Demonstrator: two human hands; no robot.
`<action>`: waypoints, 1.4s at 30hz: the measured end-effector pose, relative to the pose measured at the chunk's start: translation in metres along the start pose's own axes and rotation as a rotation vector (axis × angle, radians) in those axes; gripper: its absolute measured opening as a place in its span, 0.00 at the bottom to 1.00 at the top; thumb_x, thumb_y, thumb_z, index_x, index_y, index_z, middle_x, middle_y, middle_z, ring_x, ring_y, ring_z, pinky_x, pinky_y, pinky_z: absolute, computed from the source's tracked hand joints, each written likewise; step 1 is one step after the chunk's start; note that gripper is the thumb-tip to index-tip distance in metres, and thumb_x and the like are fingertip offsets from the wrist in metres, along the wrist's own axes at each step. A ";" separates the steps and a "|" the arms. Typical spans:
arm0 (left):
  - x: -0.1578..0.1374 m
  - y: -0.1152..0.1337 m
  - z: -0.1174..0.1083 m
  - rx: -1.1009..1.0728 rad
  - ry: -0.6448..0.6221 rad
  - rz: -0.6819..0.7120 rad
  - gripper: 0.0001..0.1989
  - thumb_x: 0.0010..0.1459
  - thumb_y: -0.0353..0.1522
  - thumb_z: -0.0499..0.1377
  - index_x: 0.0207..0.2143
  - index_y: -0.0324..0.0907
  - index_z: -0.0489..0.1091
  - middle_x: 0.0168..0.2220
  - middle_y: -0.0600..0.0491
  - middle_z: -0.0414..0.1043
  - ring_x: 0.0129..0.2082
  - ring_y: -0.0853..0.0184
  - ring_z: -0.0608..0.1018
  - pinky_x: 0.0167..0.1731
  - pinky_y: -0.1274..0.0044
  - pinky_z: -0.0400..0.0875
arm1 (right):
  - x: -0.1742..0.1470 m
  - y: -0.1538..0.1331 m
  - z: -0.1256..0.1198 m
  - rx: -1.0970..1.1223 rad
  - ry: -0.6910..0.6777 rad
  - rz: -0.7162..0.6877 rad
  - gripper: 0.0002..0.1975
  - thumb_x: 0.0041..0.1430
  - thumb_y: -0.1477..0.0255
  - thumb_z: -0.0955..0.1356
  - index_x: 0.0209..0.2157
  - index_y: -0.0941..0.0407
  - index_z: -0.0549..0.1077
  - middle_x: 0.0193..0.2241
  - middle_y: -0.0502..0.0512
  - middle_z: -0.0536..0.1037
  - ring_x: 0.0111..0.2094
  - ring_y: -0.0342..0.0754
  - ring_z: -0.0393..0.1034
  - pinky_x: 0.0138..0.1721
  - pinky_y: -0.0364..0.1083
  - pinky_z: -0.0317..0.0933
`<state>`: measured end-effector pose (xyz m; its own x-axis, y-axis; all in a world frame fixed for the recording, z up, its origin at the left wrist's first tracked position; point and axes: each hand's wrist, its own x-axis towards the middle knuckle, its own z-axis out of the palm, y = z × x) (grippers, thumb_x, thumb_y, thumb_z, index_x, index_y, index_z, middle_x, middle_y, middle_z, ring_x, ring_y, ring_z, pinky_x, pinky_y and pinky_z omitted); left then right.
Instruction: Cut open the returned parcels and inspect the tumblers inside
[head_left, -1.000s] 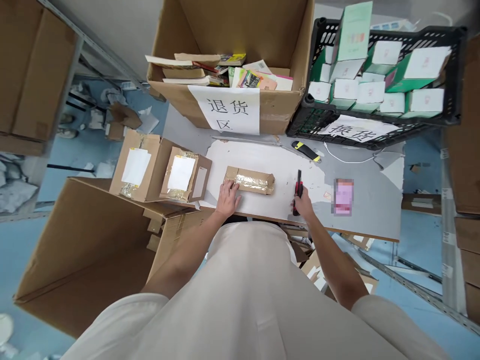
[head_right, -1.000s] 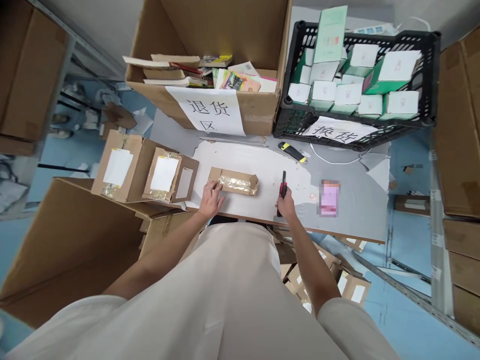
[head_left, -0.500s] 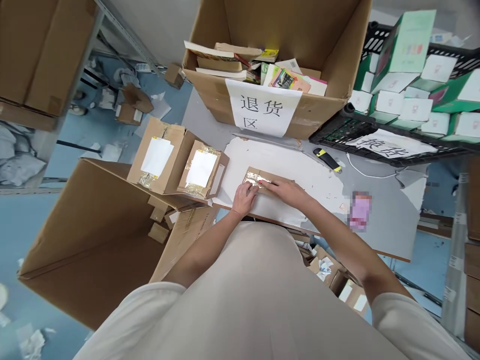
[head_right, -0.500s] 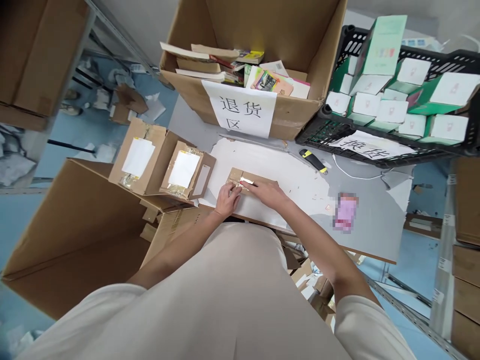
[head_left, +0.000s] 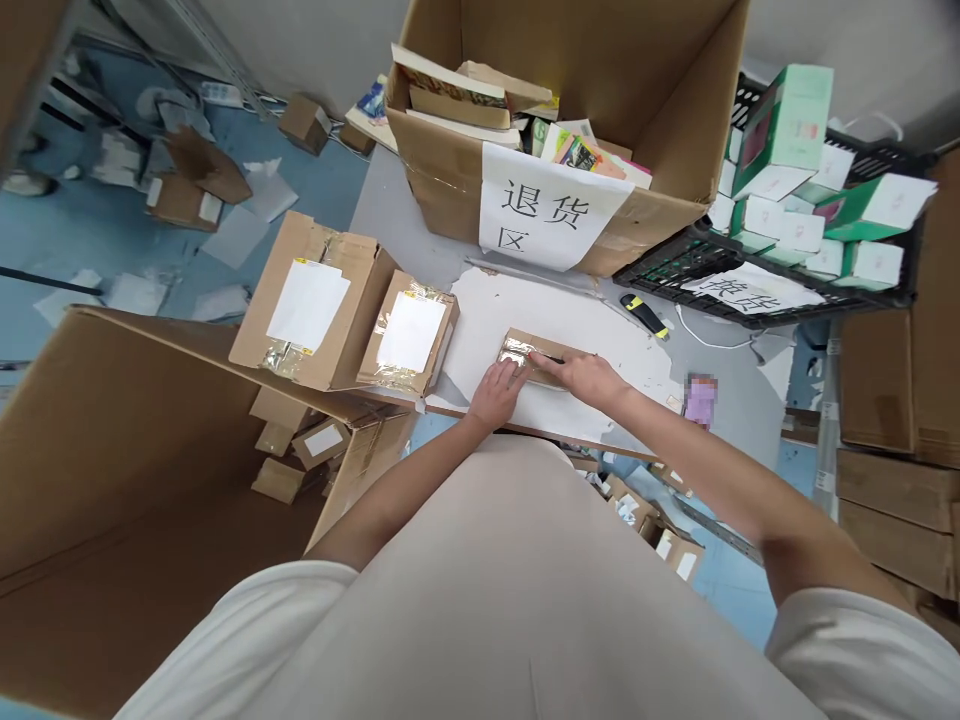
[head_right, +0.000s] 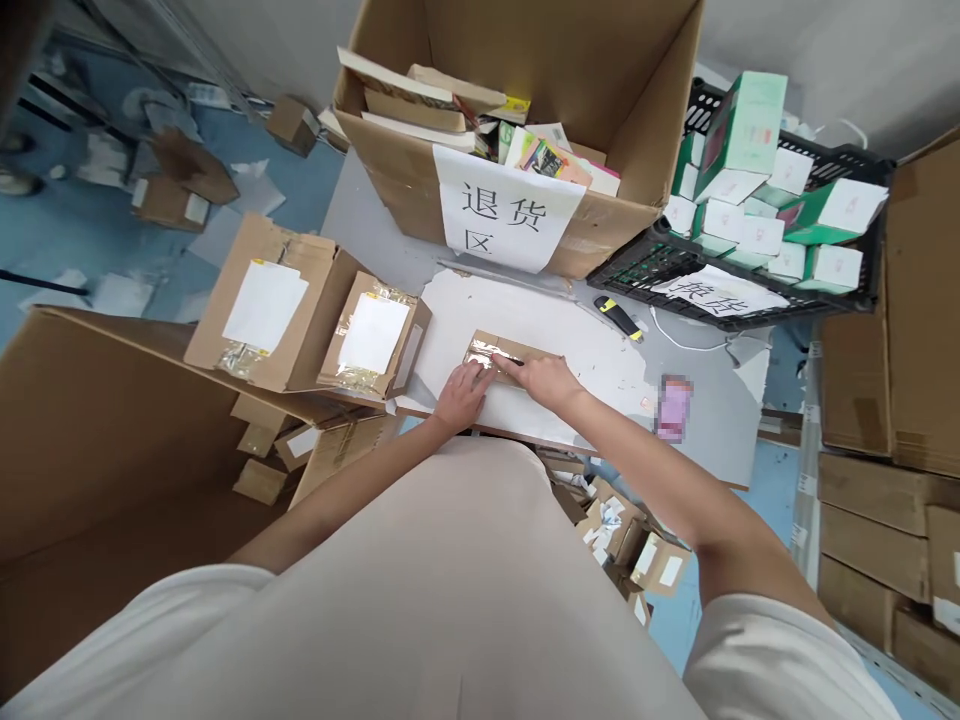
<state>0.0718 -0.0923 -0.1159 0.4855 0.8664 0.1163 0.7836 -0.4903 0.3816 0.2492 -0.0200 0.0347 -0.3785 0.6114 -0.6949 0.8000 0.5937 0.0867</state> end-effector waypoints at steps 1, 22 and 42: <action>0.000 -0.001 -0.001 0.002 -0.011 0.006 0.27 0.60 0.25 0.48 0.62 0.36 0.59 0.59 0.37 0.63 0.64 0.51 0.61 0.61 0.58 0.59 | -0.001 -0.002 -0.002 -0.012 0.001 -0.003 0.34 0.66 0.78 0.52 0.68 0.39 0.33 0.47 0.64 0.74 0.41 0.56 0.75 0.37 0.50 0.63; 0.002 -0.011 -0.006 -0.018 -0.147 0.042 0.30 0.60 0.23 0.44 0.65 0.39 0.55 0.62 0.39 0.60 0.66 0.54 0.58 0.62 0.59 0.56 | -0.028 0.031 0.019 0.007 -0.046 0.009 0.37 0.65 0.80 0.54 0.67 0.35 0.37 0.53 0.61 0.71 0.38 0.49 0.75 0.36 0.46 0.59; 0.000 -0.005 -0.014 -0.015 -0.205 0.041 0.30 0.60 0.22 0.43 0.65 0.38 0.55 0.63 0.38 0.60 0.66 0.54 0.57 0.62 0.59 0.55 | -0.099 0.060 0.060 -0.058 -0.132 0.194 0.41 0.61 0.82 0.52 0.67 0.39 0.27 0.43 0.65 0.75 0.37 0.57 0.75 0.35 0.51 0.59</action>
<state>0.0626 -0.0881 -0.1047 0.5872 0.8075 -0.0564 0.7562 -0.5224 0.3941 0.3627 -0.0762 0.0655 -0.1528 0.6456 -0.7482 0.8224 0.5029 0.2660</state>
